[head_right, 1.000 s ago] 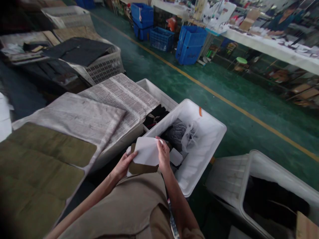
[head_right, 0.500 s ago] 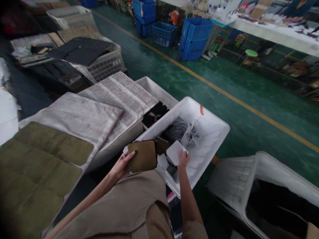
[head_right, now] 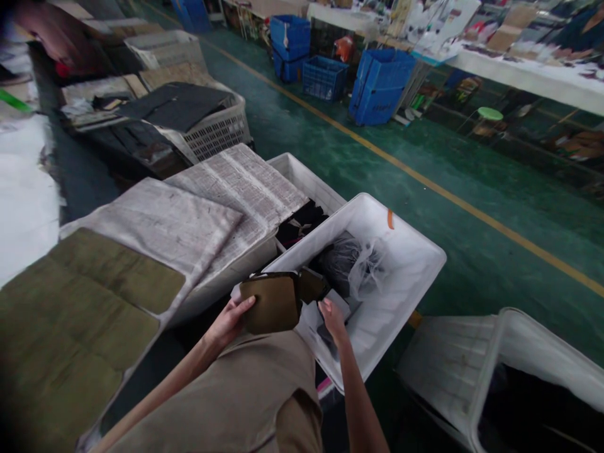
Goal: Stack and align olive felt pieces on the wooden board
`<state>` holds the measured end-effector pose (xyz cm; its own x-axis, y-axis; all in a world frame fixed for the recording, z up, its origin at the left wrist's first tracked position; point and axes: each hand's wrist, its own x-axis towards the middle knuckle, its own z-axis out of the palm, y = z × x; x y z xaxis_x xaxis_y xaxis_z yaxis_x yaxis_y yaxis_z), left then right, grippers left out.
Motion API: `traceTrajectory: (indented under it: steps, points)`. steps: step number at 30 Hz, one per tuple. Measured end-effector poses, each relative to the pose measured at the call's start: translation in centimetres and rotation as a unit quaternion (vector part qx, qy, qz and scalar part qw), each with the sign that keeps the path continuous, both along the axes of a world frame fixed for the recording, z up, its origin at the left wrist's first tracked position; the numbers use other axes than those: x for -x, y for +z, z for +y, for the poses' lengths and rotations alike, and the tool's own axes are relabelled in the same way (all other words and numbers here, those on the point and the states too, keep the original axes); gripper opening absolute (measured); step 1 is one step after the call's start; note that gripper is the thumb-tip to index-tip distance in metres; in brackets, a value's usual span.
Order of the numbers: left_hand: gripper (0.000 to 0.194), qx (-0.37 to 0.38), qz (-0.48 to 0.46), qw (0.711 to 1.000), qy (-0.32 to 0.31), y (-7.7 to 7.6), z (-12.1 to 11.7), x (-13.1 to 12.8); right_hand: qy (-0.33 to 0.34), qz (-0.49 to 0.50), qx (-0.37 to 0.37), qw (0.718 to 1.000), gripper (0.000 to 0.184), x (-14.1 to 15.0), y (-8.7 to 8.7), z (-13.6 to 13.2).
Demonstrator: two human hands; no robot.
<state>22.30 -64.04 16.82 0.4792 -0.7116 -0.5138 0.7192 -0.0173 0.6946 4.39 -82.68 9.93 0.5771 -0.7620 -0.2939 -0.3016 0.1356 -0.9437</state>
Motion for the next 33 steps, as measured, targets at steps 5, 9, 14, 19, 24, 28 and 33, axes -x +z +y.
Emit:
traceTrajectory:
  steps: [5,9,14,19,24,28,33]
  points:
    - [0.052,0.013,-0.007,1.000,0.000,0.3,0.0,0.0,0.127,-0.142,-0.152,0.970,0.068,-3.0,3.2,1.5]
    - [0.052,0.021,-0.013,1.000,0.003,0.2,0.0,0.0,0.091,-0.123,-0.098,0.983,0.057,-5.2,4.7,3.3]
    - [0.052,0.003,-0.015,0.999,0.041,-1.0,0.0,-0.1,0.005,-0.101,-0.138,0.985,0.044,-5.7,4.3,4.5]
    - [0.045,-0.015,-0.030,0.998,0.044,-1.3,-0.7,0.0,-0.005,-0.110,-0.116,0.987,0.039,-5.0,5.2,4.1]
    - [0.043,-0.020,-0.032,0.998,0.040,-0.7,-2.0,0.6,-0.011,-0.104,-0.074,0.992,0.036,-3.9,5.2,3.8]
    - [0.045,-0.050,-0.007,0.998,0.045,-1.1,-2.5,0.3,-0.087,-0.125,-0.137,0.979,0.041,-2.4,3.8,3.6]
    - [0.049,-0.093,-0.034,0.990,0.096,-3.1,-3.1,-1.6,-0.167,-0.151,-0.154,0.962,0.040,0.6,2.6,2.1]
